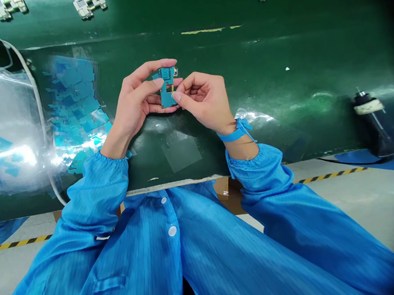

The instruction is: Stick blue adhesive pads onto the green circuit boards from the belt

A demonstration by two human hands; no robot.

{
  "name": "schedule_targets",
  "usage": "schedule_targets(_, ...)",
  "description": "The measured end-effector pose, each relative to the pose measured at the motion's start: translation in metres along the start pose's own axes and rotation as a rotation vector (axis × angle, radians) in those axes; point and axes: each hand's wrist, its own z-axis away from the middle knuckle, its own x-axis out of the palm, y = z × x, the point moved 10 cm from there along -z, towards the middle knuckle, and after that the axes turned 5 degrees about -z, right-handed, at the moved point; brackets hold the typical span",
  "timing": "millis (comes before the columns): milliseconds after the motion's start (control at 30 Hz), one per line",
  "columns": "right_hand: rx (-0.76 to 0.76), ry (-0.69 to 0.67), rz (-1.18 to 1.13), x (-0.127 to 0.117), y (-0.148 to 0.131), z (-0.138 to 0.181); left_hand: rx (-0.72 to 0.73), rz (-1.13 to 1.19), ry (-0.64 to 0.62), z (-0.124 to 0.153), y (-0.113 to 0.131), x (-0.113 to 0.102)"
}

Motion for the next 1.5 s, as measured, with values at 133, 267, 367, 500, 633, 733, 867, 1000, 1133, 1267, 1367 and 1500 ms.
schedule_targets(133,0.003,-0.006,-0.024,0.002,-0.003,0.001,0.003,-0.050,0.035,0.004,0.004,0.001)
schedule_targets(267,-0.012,0.001,-0.021,0.002,-0.006,0.001,0.001,-0.146,0.096,0.006,0.004,-0.002)
schedule_targets(367,-0.045,0.011,0.014,0.000,-0.012,0.001,0.001,-0.145,0.145,0.007,0.003,-0.007)
schedule_targets(500,-0.071,0.073,-0.011,-0.010,-0.020,-0.001,0.080,-0.153,0.133,0.007,0.011,-0.006)
schedule_targets(633,-0.038,0.080,-0.056,-0.013,-0.019,-0.005,0.126,-0.144,0.115,0.010,0.016,-0.004)
schedule_targets(733,-0.027,0.010,-0.084,-0.003,-0.017,-0.006,0.142,-0.153,0.116,0.010,0.019,-0.004)
schedule_targets(867,0.003,-0.045,-0.090,0.004,-0.010,-0.006,0.131,-0.142,0.098,0.010,0.016,-0.003)
schedule_targets(1000,0.011,-0.060,0.003,0.009,-0.004,-0.002,0.087,-0.068,0.129,0.009,0.006,-0.002)
schedule_targets(1133,0.026,-0.066,-0.020,0.016,0.000,-0.003,0.062,-0.006,0.230,0.010,0.001,-0.004)
schedule_targets(1267,-0.003,0.015,0.046,-0.028,0.006,-0.049,0.052,-0.018,0.294,0.010,0.004,-0.013)
schedule_targets(1367,0.053,0.140,0.458,-0.086,0.013,-0.121,0.121,-0.071,0.370,0.011,0.013,-0.028)
schedule_targets(1500,0.082,0.198,0.974,-0.076,0.007,-0.219,0.186,-0.039,0.477,0.015,0.021,-0.043)
